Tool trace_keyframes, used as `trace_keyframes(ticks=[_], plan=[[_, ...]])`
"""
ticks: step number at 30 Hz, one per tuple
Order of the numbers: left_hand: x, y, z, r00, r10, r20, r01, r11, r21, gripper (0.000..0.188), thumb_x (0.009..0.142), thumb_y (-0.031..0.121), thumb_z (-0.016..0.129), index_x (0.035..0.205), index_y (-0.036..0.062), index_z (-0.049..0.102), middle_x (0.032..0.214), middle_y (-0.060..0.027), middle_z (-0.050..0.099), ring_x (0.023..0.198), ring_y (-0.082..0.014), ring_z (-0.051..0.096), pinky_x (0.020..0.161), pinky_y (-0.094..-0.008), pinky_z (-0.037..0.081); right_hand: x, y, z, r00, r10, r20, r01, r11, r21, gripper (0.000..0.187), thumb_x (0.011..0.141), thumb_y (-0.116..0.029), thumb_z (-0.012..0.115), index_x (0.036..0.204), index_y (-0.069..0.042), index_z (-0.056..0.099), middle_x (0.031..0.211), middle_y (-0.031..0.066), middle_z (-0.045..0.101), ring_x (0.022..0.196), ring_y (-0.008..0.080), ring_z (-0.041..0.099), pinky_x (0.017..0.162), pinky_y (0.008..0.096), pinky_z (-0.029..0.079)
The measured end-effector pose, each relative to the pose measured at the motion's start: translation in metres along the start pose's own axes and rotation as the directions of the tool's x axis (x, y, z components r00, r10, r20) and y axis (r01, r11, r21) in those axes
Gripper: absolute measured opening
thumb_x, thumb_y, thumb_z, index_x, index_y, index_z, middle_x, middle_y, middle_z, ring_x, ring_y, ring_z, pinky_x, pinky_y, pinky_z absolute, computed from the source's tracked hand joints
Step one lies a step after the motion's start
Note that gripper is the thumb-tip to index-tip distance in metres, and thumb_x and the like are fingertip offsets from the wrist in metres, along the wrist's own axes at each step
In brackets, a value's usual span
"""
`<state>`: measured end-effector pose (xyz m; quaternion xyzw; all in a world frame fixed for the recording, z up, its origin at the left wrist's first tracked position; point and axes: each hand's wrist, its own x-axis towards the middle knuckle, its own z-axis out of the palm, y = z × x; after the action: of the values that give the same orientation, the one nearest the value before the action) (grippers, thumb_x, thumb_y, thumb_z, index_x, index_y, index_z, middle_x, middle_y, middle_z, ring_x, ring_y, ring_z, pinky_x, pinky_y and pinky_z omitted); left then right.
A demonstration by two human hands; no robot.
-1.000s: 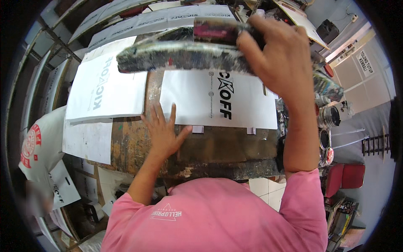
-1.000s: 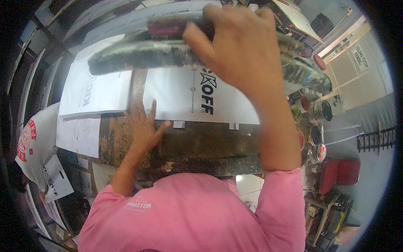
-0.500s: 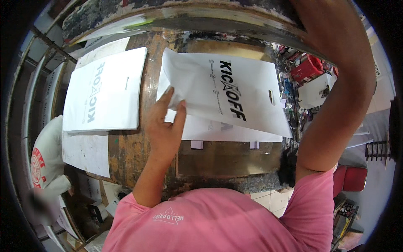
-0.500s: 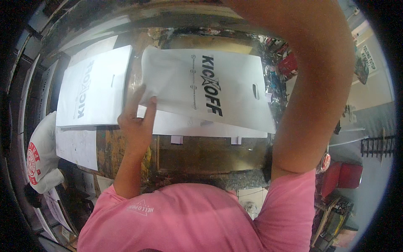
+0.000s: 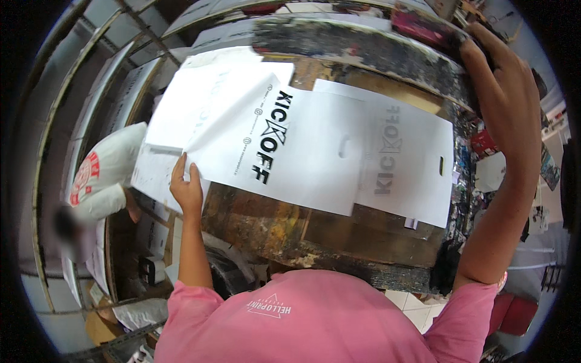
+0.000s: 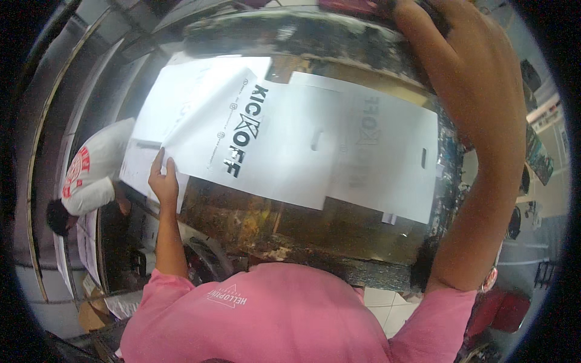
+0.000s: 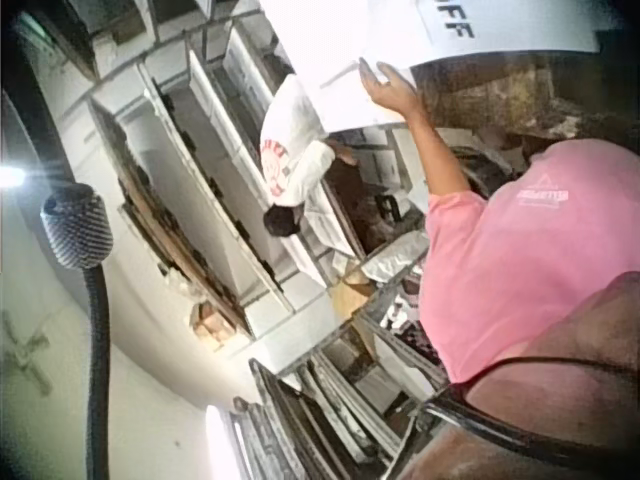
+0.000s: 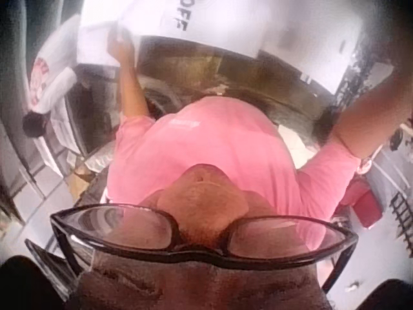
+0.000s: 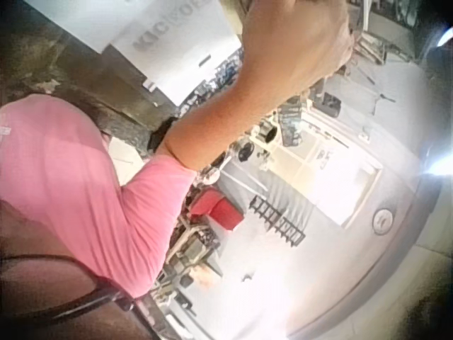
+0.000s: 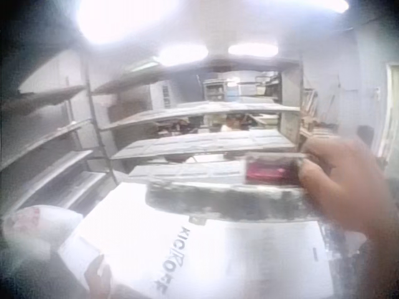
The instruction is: The person performs screen printing by placing a plastic bag on a table, lowering a mesh screen frame, and using a handheld squeegee to spread ink across the stencil before lifting the frame and passing the printed bag to an assistant.
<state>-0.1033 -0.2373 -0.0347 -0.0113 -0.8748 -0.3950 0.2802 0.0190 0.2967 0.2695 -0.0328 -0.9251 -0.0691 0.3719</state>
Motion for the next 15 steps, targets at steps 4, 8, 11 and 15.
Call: trace_keyframes(ticks=[4, 8, 11, 15], plan=[[0.024, -0.004, -0.024, 0.985, -0.156, -0.076, 0.173, 0.872, 0.459, 0.056, 0.098, 0.032, 0.07, 0.144, 0.002, 0.059, 0.154, -0.0276, 0.048, 0.143, -0.0422, 0.046, 0.116, -0.0515, 0.04, -0.012, -0.01, -0.002, 1.0, -0.002, -0.006, 0.002, 1.0, 0.013, 0.053, 0.103, -0.043, 0.052, 0.137, -0.005, 0.064, 0.111, 0.027, 0.073, 0.1, 0.0418, 0.072, 0.094, 0.0447, 0.053], [-0.016, 0.119, -0.004, 0.912, -0.217, 0.347, 0.28, 0.949, -0.142, 0.078, 0.097, 0.041, 0.073, 0.158, 0.0069, 0.041, 0.154, -0.0269, 0.046, 0.144, -0.0351, 0.045, 0.118, -0.0472, 0.037, -0.038, -0.04, -0.006, 0.996, -0.001, -0.095, 0.002, 1.0, 0.017, 0.053, 0.097, -0.041, 0.059, 0.137, -0.006, 0.062, 0.101, 0.0278, 0.072, 0.098, 0.0462, 0.069, 0.09, 0.0518, 0.051], [-0.098, 0.208, 0.011, 0.676, 0.314, 0.666, 0.604, 0.282, -0.746, 0.12, 0.085, 0.079, 0.065, 0.162, -0.003, 0.023, 0.149, -0.0251, 0.052, 0.141, -0.0358, 0.05, 0.122, -0.0465, 0.035, -0.096, -0.068, -0.007, 0.971, 0.166, 0.173, -0.174, 0.984, 0.034, 0.054, 0.091, -0.034, 0.069, 0.136, -0.006, 0.063, 0.108, 0.0225, 0.069, 0.103, 0.0424, 0.065, 0.094, 0.0509, 0.049], [-0.144, 0.213, 0.01, 0.47, 0.08, 0.879, 0.875, -0.175, -0.451, 0.122, 0.086, 0.092, 0.041, 0.159, -0.0047, 0.024, 0.153, -0.0289, 0.045, 0.142, -0.0417, 0.047, 0.123, -0.0513, 0.034, -0.186, -0.082, 0.011, 0.772, -0.069, 0.632, -0.076, 0.977, 0.199, 0.05, 0.084, -0.026, 0.078, 0.13, -0.008, 0.068, 0.118, 0.0171, 0.063, 0.11, 0.0378, 0.057, 0.098, 0.0503, 0.043]])
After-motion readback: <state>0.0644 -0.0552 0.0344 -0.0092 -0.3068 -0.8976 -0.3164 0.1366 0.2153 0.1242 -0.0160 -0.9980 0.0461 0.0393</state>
